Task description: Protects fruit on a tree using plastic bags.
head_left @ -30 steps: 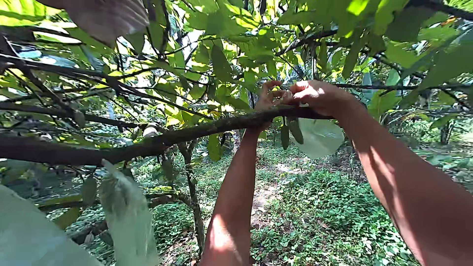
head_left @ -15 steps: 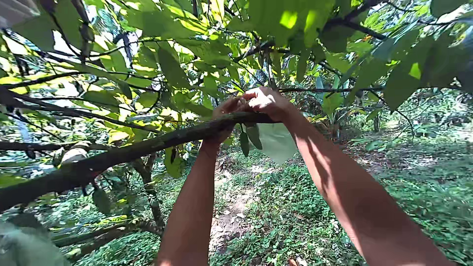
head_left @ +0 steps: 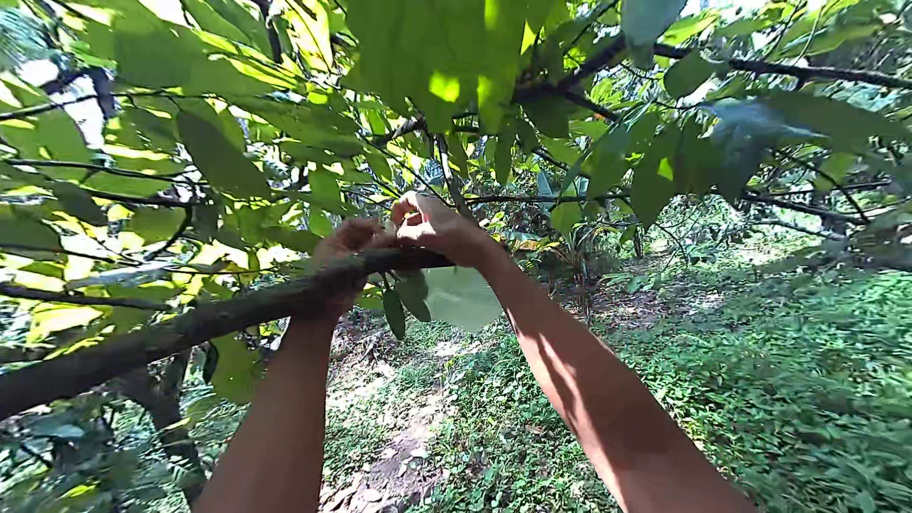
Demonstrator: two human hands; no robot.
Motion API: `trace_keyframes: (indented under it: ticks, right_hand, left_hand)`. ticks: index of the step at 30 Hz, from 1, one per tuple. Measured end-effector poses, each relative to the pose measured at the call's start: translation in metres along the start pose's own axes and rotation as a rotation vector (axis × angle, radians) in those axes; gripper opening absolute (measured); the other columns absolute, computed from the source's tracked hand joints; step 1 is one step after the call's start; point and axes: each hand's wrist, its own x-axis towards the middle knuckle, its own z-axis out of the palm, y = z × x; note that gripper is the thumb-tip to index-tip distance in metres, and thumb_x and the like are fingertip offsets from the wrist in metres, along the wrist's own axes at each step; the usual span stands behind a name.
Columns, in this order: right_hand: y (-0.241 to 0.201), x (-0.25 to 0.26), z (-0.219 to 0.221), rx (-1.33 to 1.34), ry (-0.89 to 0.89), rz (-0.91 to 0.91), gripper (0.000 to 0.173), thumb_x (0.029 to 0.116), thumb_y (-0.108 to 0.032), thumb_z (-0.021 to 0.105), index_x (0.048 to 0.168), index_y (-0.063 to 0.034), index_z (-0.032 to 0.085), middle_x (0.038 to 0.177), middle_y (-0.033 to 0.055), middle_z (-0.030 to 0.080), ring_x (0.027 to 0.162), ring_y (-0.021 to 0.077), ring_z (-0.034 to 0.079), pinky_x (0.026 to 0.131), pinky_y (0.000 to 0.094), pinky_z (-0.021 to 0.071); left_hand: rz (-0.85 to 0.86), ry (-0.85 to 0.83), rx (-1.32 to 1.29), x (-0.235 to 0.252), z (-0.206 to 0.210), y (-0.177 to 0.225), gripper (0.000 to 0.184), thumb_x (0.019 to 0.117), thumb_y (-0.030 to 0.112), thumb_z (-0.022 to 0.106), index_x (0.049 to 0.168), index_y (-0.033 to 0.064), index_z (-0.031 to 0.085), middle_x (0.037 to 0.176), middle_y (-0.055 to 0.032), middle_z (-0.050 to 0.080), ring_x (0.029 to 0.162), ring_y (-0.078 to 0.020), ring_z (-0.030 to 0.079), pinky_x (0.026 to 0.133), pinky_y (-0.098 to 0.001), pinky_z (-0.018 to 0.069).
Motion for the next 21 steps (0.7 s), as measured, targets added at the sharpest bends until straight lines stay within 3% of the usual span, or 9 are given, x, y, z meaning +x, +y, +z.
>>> trace_keyframes:
  ticks: [3, 6, 9, 11, 16, 19, 21]
  right_hand:
    - [0.002, -0.001, -0.003, 0.058, -0.026, -0.052, 0.032, 0.0980, -0.003, 0.061, 0.128, 0.0066, 0.058, 0.112, 0.0212, 0.066, 0.097, 0.0229, 0.065, 0.088, 0.0396, 0.0549]
    - [0.008, 0.000, -0.001, 0.022, -0.007, -0.131, 0.025, 0.0978, 0.000, 0.062, 0.121, 0.0084, 0.063, 0.109, 0.0210, 0.068, 0.096, 0.0216, 0.067, 0.088, 0.0373, 0.0554]
    - [0.016, 0.004, 0.002, 0.011, 0.053, -0.173, 0.026, 0.0955, 0.008, 0.058, 0.121, 0.0112, 0.063, 0.109, 0.0245, 0.068, 0.097, 0.0263, 0.068, 0.089, 0.0412, 0.0562]
    - [0.017, 0.007, 0.004, -0.045, 0.105, -0.165, 0.025, 0.1000, 0.002, 0.056, 0.123, 0.0125, 0.060, 0.111, 0.0271, 0.068, 0.099, 0.0309, 0.069, 0.091, 0.0453, 0.0562]
    - [-0.009, -0.003, 0.013, -0.255, 0.176, 0.045, 0.023, 0.1024, -0.005, 0.057, 0.119, 0.0079, 0.065, 0.104, 0.0253, 0.071, 0.096, 0.0359, 0.069, 0.086, 0.0517, 0.0545]
    - [-0.010, -0.001, 0.013, -0.194, 0.194, 0.090, 0.023, 0.0995, -0.003, 0.062, 0.120, 0.0065, 0.067, 0.107, 0.0250, 0.070, 0.098, 0.0351, 0.068, 0.087, 0.0516, 0.0539]
    - [-0.008, -0.003, 0.014, -0.092, 0.190, 0.096, 0.026, 0.0991, -0.001, 0.062, 0.124, 0.0060, 0.065, 0.109, 0.0251, 0.069, 0.095, 0.0322, 0.067, 0.086, 0.0478, 0.0541]
  left_hand:
    - [0.033, 0.088, -0.044, -0.004, 0.006, -0.004, 0.013, 0.0968, 0.007, 0.066, 0.100, 0.0195, 0.062, 0.094, 0.0099, 0.073, 0.086, -0.0002, 0.068, 0.076, -0.0199, 0.0585]
    - [0.098, 0.038, -0.101, -0.009, 0.001, -0.013, 0.012, 0.0952, 0.011, 0.069, 0.100, 0.0221, 0.065, 0.101, 0.0084, 0.074, 0.091, -0.0013, 0.069, 0.078, -0.0198, 0.0583]
    - [0.223, -0.008, -0.084, -0.008, -0.001, -0.017, 0.007, 0.0966, 0.021, 0.066, 0.102, 0.0246, 0.068, 0.102, 0.0096, 0.073, 0.092, -0.0014, 0.068, 0.081, -0.0194, 0.0574]
    - [0.299, 0.002, -0.053, -0.006, -0.002, -0.019, 0.013, 0.0972, 0.031, 0.064, 0.106, 0.0238, 0.070, 0.104, 0.0076, 0.073, 0.095, -0.0044, 0.068, 0.083, -0.0225, 0.0577]
    - [0.373, 0.048, 0.044, -0.007, -0.006, -0.031, 0.019, 0.0986, 0.016, 0.055, 0.110, 0.0180, 0.070, 0.119, 0.0033, 0.071, 0.110, -0.0118, 0.067, 0.095, -0.0298, 0.0565]
    - [0.376, 0.045, 0.030, -0.006, -0.006, -0.034, 0.019, 0.0987, 0.025, 0.056, 0.108, 0.0172, 0.070, 0.115, 0.0036, 0.072, 0.109, -0.0109, 0.067, 0.096, -0.0299, 0.0554]
    - [0.345, 0.076, 0.020, -0.011, -0.001, -0.029, 0.019, 0.0979, 0.023, 0.056, 0.107, 0.0135, 0.069, 0.114, 0.0030, 0.072, 0.109, -0.0103, 0.067, 0.096, -0.0300, 0.0551]
